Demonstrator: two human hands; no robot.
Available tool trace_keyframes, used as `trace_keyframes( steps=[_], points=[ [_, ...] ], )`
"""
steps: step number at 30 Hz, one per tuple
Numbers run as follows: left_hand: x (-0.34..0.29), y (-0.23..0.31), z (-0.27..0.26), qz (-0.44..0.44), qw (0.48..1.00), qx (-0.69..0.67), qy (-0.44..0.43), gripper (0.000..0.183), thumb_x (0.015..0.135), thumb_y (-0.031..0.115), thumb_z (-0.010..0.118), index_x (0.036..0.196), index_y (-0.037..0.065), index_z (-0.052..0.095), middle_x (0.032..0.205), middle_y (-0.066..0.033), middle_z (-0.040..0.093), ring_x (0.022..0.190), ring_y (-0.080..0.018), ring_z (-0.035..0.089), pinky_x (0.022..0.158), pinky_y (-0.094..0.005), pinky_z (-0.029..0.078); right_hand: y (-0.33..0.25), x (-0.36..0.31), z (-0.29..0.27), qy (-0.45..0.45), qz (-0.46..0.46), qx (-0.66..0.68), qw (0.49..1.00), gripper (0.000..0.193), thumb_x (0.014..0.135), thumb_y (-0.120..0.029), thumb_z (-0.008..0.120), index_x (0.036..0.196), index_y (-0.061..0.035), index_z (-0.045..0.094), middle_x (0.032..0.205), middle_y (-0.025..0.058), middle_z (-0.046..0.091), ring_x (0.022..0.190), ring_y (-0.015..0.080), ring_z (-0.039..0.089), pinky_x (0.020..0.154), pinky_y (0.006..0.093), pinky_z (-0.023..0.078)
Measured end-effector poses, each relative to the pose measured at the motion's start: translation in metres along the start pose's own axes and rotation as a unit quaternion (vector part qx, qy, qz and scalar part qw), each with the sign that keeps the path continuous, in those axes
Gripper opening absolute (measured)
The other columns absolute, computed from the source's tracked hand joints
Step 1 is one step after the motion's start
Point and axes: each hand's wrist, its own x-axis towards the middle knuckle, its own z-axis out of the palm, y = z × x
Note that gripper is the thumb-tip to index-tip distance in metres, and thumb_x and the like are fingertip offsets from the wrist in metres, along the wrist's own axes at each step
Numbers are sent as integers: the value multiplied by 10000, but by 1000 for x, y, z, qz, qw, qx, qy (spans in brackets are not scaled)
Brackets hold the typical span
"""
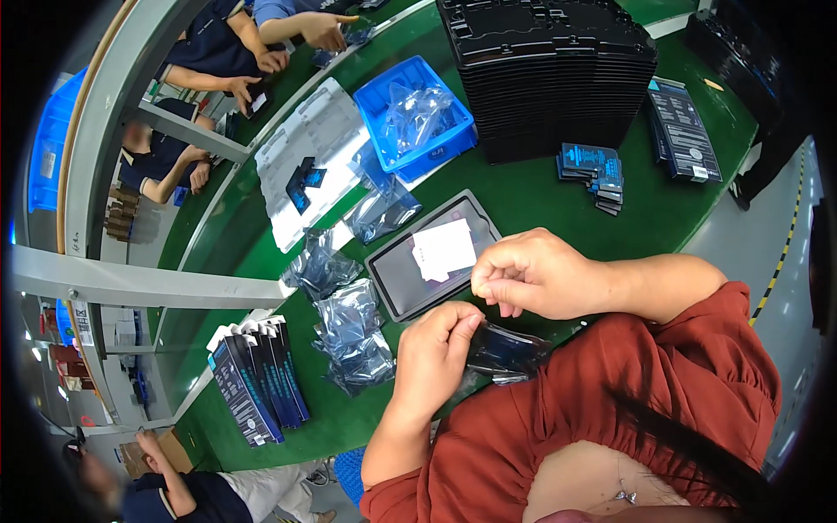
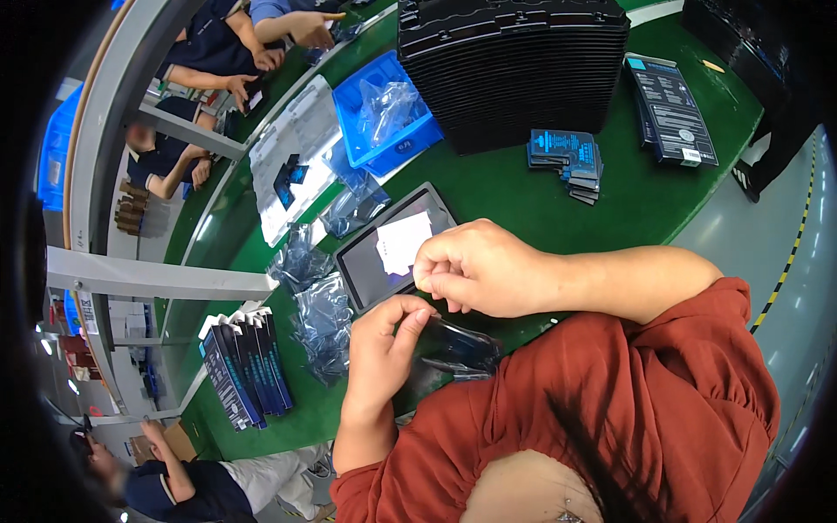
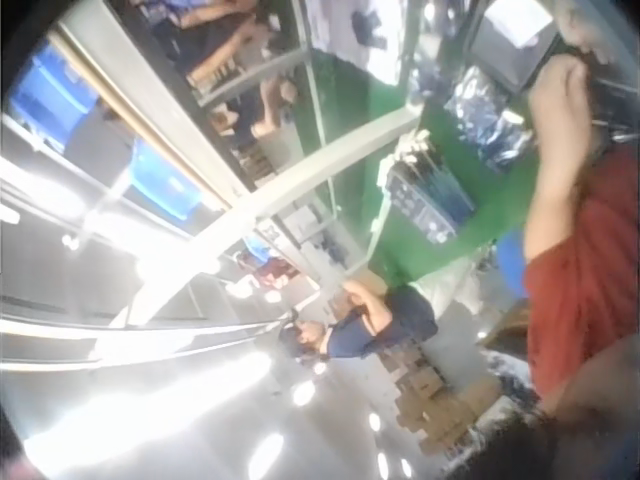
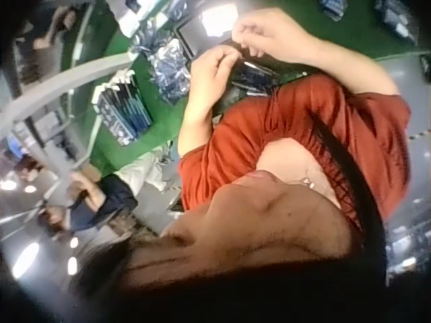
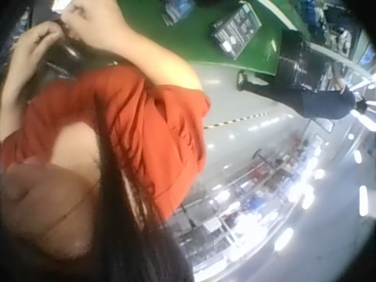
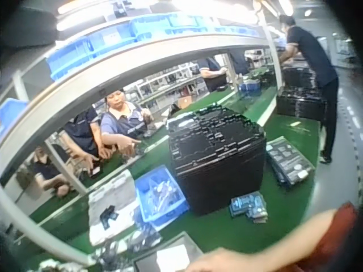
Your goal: The person repeatedly picks up small electronic components and places them into clear plastic bags. They then insert the sealed bags into black retail boxes and stack the finished boxes on the table. The process is repeated continuously throughout the clip.
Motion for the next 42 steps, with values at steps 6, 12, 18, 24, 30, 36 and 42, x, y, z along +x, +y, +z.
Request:
trace_keyframes(
  steps=[6, 12, 18, 24, 30, 36, 42],
  points=[
    [-2, -4, 20, -22, 995, -41, 87, 90, 884, 69, 622, 957, 16, 620, 817, -112, 639, 715, -232, 635, 662, -314, 501, 15, -9, -2, -104, -78, -237, 963, 232, 812, -232, 704, 760, -23, 620, 703, 119, 615, 606, 248, 622, 564, 370, 476],
    [-2, -15, 19, -48, 977, -170, 116, 107, 881, 41, 637, 980, 2, 634, 842, -73, 661, 738, -140, 634, 696, -262, 507, 16, -12, 3, 42, -85, -145, 985, 200, 827, -173, 694, 764, -1, 613, 670, 123, 602, 595, 256, 615, 537, 347, 465],
    [-1, -10, 18, -49, 987, -120, 91, 77, 888, 77, 629, 876, 2, 642, 793, -90, 660, 709, -161, 632, 650, -274, 489, 23, -16, 10, -27, -102, -166, 980, 229, 837, -209, 684, 746, -12, 609, 657, 130, 596, 595, 292, 599, 549, 379, 461],
    [-1, -1, 19, -13, 997, -50, 62, 78, 875, 69, 635, 906, 9, 596, 777, -113, 671, 686, -227, 655, 625, -317, 507, 5, -10, 3, -6, -152, -300, 942, 225, 832, -242, 660, 782, -27, 620, 753, 126, 629, 660, 337, 613, 610, 424, 494],
    [-4, -4, 19, -18, 997, -78, -4, 102, 882, 38, 625, 955, -4, 568, 759, -84, 664, 685, -135, 646, 618, -261, 494, 10, -1, -6, -140, -158, -297, 931, 250, 835, -232, 650, 701, -25, 609, 694, 125, 619, 685, 338, 614, 619, 437, 492],
    [-4, -2, 12, 33, 999, -2, -9, 106, 895, 106, 605, 844, 13, 602, 704, -116, 596, 617, -262, 603, 575, -331, 461, 12, -2, -6, -123, -177, -281, 935, 222, 827, -214, 648, 714, -25, 619, 705, 128, 624, 687, 338, 613, 608, 435, 486],
    [-3, -3, 15, 122, 989, 88, -10, 87, 894, 100, 585, 836, 37, 604, 732, -123, 610, 666, -322, 607, 596, -396, 483, -1, 2, -11, -177, -193, -316, 912, 214, 817, -193, 656, 692, -30, 595, 668, 116, 593, 640, 325, 591, 575, 424, 473]
  ],
)
